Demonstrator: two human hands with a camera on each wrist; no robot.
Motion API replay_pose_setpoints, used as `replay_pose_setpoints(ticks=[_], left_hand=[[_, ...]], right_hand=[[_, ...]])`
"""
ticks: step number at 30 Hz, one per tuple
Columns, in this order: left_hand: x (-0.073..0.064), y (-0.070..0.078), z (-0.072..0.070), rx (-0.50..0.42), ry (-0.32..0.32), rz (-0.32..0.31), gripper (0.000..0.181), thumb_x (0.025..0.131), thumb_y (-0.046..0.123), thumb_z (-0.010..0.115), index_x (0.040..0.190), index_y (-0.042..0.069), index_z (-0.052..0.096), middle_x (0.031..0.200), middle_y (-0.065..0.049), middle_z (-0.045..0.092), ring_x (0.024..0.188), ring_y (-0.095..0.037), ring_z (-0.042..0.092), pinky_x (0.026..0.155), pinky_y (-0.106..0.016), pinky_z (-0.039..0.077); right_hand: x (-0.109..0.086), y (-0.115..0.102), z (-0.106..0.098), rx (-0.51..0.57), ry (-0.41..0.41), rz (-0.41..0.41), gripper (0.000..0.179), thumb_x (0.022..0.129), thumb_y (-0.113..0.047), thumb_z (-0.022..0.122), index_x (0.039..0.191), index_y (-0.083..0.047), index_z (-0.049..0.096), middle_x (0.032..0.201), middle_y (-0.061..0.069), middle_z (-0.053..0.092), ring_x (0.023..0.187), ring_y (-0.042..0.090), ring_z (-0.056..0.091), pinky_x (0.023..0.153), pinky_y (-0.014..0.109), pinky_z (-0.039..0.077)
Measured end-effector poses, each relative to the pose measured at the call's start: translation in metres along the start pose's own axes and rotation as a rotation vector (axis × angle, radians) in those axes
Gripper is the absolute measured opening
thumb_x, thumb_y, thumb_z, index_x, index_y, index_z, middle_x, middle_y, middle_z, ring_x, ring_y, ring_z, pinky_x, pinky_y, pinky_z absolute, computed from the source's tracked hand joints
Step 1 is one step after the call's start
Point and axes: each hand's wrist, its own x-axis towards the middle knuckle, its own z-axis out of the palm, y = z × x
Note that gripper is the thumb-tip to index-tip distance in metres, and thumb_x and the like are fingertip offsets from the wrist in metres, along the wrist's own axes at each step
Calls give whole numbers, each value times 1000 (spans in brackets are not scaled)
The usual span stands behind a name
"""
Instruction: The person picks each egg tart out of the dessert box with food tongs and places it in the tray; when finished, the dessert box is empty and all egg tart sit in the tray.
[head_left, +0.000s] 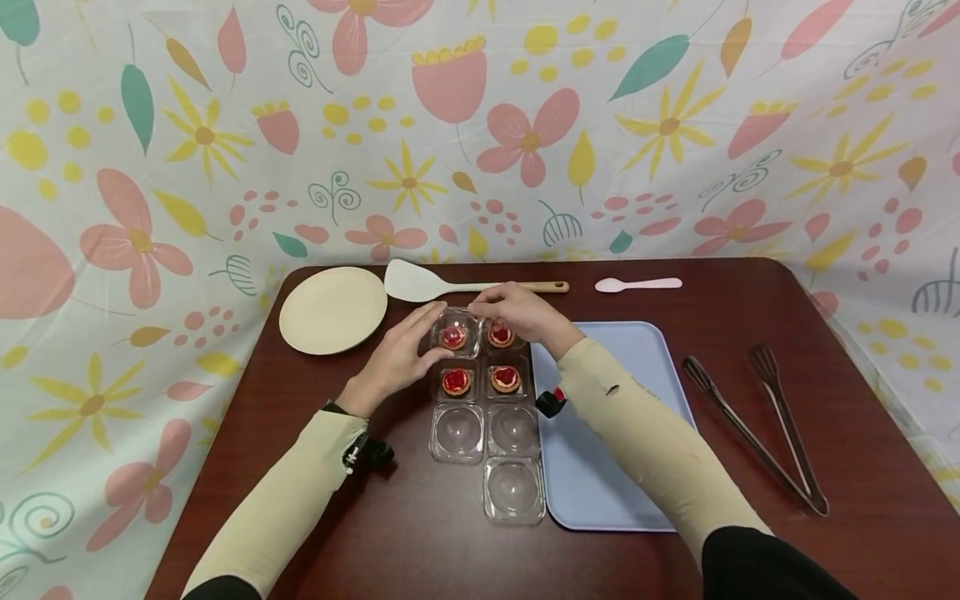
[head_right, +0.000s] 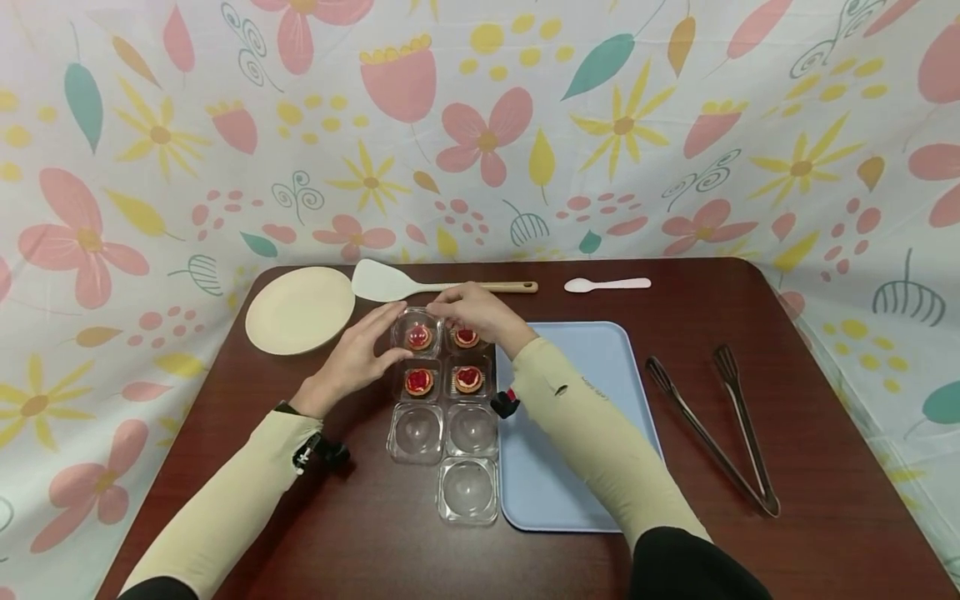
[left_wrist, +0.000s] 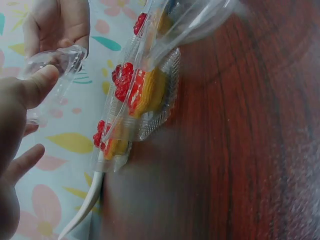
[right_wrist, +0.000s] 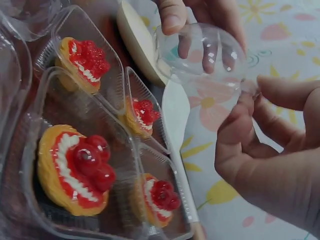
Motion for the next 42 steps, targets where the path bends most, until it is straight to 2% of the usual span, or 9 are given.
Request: replay_pose_setpoints(ticks=[6,8,11,15,22,25,31,37,42], left_hand=[[2,5,0,7,44,75,78,78,20,82,144,0,45,143,-17,50,130,-28,51,105,-36,43],[2,7,-1,7,57,91,79,78,19,82,144,0,44,142,-18,50,130,-29,51,105,-37,44],[3,8,-3,11,78,114,79,77,18,83,144,0,44,142,-19,50,129,-29,52,104,-37,44],[4,10,-6,11,98,139,78,77,16,83,143,0,45,142,-19,51,128,-29,53,105,-37,44],[3,13,-7,33,131,176,77,78,16,82,143,3,46,144,-14,50,124,-28,56,103,-38,45],[3,16,-7,28,140,191,73,79,16,81,142,3,47,144,-13,50,124,-27,55,104,-35,44],[3,19,-6,3,155,225,69,79,13,81,139,2,49,143,-13,51,125,-25,55,104,-33,44],[2,20,-4,-39,155,241,75,76,7,82,141,-2,45,143,-17,49,131,-26,50,109,-31,39],[-1,20,-6,-84,118,191,86,75,11,84,145,-3,37,148,-18,42,134,-27,46,111,-30,37]], right_hand=[[-4,8,-3,259,-106,52,19,100,-22,55,98,-7,66,84,1,63,68,14,54,66,29,41],[-5,10,-3,286,-129,80,25,100,-28,54,99,-6,67,84,2,65,70,15,56,67,30,40],[-7,14,-3,311,-162,127,45,99,-38,54,109,4,65,89,7,69,78,18,60,74,31,46],[-11,18,-1,340,-220,169,69,99,-48,48,127,16,51,104,14,70,93,23,64,88,34,49],[-18,30,4,449,-354,176,87,95,-60,47,134,18,44,108,17,69,101,26,64,94,34,49],[-19,34,6,505,-394,159,83,95,-59,48,131,16,49,108,18,69,103,28,63,93,34,49],[-21,39,9,571,-432,109,63,95,-55,50,108,3,70,104,18,68,97,24,62,89,31,50],[-23,38,9,520,-419,62,59,89,-58,60,103,-2,72,97,12,70,90,19,62,84,29,49],[-26,32,9,451,-346,1,64,82,-57,69,107,2,71,93,10,71,84,19,63,80,30,50]])
